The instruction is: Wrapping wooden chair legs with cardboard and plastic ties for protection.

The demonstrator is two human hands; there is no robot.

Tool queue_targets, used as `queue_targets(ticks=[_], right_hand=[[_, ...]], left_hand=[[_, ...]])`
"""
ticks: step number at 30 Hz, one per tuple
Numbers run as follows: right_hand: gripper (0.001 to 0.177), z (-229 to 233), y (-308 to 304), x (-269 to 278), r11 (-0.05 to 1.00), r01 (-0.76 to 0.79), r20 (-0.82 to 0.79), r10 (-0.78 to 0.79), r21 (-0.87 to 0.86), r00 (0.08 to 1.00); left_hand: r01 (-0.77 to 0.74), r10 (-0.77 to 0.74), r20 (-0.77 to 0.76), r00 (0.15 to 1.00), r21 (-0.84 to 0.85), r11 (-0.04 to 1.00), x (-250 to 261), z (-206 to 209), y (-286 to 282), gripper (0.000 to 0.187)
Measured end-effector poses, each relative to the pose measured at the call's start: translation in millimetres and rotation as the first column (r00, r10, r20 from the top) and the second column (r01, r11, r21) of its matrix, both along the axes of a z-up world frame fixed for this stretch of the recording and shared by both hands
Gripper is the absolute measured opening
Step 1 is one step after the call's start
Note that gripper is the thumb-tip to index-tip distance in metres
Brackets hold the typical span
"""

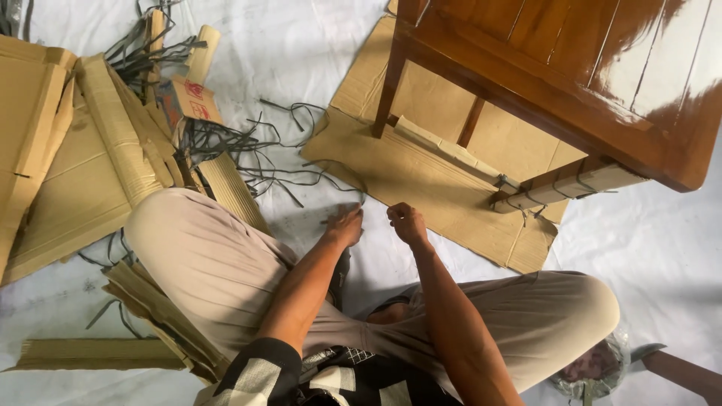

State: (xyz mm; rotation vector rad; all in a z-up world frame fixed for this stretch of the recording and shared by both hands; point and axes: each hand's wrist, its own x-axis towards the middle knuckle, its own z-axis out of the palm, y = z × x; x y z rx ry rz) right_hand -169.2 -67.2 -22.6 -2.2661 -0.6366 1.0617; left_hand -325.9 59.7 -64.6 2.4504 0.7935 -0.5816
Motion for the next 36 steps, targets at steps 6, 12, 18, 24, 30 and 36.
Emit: queue_targets(ticks=[6, 12, 18, 24, 30, 36], right_hand=[[0.025, -35.0, -10.3, 11.9, 0.998, 0.026, 0.046, -0.024, -0.054, 0.999], [0.058, 32.9, -4.2, 5.2, 0.818, 0.548, -0.398, -0.451, 0.173, 0.799], [0.045, 4.5, -25.4, 39.7, 0.453, 0.842, -0.464, -0.702, 0.294, 0.540], [0.025, 8.3, -50.1, 56.5, 0.266, 0.921, -0.598, -0.702, 0.284, 0.387], [0.026, 5.7, -72.4, 73.6, 0.109, 0.957, -0.693, -0.668, 0.268, 0.270], [0.024, 19.8, -76.5, 77.6, 0.025, 0.973, -0.739, -0.646, 0.229, 0.190]], left_hand=[[0.010, 0.002, 0.237, 0.972, -0.050, 0.999, 18.1, 0.3, 2.2, 0.028], [0.168, -0.057, 0.444, 0.894, -0.215, 0.962, 38.2, 103.1, -25.8, 0.033], [0.237, -0.160, 0.300, 0.941, -0.240, 0.942, 48.1, 113.0, -45.8, 0.033], [0.263, -0.206, 0.267, 0.941, -0.196, 0.945, 65.2, 82.5, -52.3, 0.023], [0.258, -0.220, 0.473, 0.853, -0.017, 0.966, 100.4, 65.5, -52.4, 0.018], [0.196, -0.230, 0.601, 0.766, 0.122, 0.973, 166.8, 96.8, -30.7, 0.027]])
